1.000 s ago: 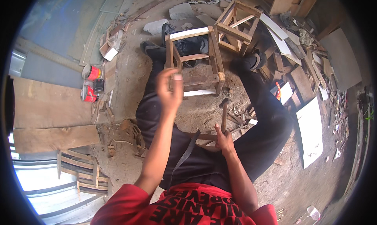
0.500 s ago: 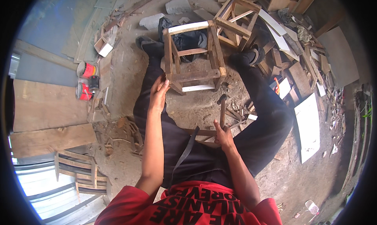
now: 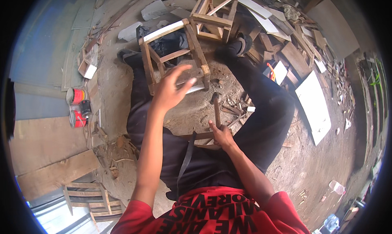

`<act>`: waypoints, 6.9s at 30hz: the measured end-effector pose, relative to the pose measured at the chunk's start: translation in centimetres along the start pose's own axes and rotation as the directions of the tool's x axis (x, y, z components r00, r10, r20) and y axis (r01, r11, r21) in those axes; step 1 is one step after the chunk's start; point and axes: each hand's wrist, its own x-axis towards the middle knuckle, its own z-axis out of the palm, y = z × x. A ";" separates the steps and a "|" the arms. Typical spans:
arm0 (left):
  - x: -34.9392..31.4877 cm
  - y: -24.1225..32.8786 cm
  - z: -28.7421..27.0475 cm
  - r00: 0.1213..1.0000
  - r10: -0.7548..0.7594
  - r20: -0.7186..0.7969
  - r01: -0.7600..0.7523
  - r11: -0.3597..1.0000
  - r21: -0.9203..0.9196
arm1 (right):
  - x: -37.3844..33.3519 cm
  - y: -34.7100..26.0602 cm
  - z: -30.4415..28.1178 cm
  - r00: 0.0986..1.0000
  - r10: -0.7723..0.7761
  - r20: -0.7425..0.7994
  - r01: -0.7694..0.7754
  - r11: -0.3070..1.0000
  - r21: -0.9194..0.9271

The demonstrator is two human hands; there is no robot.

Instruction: The person sits on the floor and assembles a small wooden frame using a hammer and nails. They repeatedly position the frame, hammer nails into joints, and adjust the pieces to secure the structure.

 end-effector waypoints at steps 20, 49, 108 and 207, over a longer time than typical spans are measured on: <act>0.2 -5.7 -7.6 0.983 -0.021 -0.185 0.061 0.975 0.212 | -0.6 -1.5 -1.1 0.993 -0.022 0.114 -0.019 0.940 0.341; -6.7 -22.3 6.7 0.684 -0.728 -0.037 0.177 0.215 -0.960 | 1.3 0.0 -0.3 0.962 -0.164 -0.218 0.198 0.970 0.143; -1.3 -20.5 1.2 0.695 -0.645 -0.317 0.534 0.759 -0.374 | 34.5 -37.4 24.5 0.681 -0.121 0.722 0.732 0.106 -0.673; -2.2 -18.6 -1.2 0.788 -0.559 -0.258 0.495 0.825 -0.273 | 6.3 -30.9 15.9 0.451 -0.629 0.633 0.616 -0.293 -0.731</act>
